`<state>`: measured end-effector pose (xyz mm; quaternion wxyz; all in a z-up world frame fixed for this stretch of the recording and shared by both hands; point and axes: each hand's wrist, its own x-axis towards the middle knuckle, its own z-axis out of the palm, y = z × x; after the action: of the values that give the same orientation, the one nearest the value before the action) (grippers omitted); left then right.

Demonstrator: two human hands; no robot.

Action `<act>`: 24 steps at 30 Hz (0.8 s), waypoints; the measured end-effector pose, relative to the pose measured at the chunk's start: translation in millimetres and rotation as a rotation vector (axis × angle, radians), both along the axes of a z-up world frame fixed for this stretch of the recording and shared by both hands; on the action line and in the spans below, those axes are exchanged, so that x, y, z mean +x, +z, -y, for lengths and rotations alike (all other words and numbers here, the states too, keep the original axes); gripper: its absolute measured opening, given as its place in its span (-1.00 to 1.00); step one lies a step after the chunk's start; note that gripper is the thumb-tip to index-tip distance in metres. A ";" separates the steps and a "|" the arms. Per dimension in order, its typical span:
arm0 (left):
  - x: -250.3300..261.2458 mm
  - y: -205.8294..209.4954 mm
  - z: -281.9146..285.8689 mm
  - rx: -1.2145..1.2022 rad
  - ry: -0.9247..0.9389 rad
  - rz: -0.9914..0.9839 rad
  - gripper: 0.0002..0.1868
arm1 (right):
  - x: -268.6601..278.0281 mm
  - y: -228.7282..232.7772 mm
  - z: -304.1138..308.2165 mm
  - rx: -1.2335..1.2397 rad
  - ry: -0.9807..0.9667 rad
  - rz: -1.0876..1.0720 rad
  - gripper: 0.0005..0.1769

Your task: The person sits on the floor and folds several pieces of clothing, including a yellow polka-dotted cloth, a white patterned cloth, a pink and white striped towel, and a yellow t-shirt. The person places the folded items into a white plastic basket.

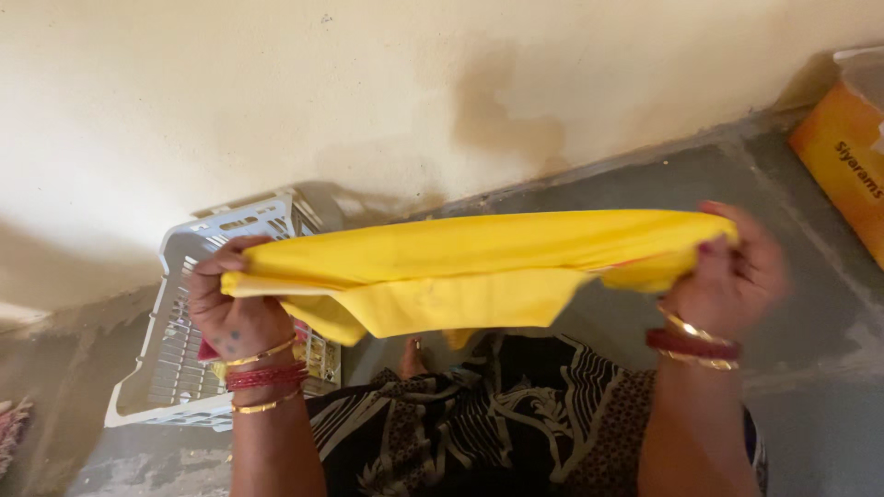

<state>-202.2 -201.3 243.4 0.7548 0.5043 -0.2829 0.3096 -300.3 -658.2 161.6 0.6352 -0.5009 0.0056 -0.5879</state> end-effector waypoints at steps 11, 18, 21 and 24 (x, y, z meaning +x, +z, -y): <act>72.1 -122.5 2.1 0.067 -0.104 -0.642 -0.75 | 37.8 -50.4 36.0 -0.089 -0.172 -0.449 -0.81; 60.0 -245.9 28.7 1.156 0.391 -0.272 -0.42 | 92.0 -120.7 41.3 -0.894 0.073 -1.290 -0.39; 42.2 -267.0 59.7 1.209 -0.313 -0.590 -0.46 | 91.0 -131.8 14.3 -0.962 0.506 -1.440 -0.44; 24.4 -282.7 87.1 1.603 -0.620 -0.364 -0.38 | 88.9 -133.4 -20.3 -1.268 0.703 -1.537 -0.37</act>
<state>-177.8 -288.5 -39.3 0.2569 0.8246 -0.4147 -0.2864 -211.4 -637.9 28.2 0.2174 -0.9522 -0.0473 0.2092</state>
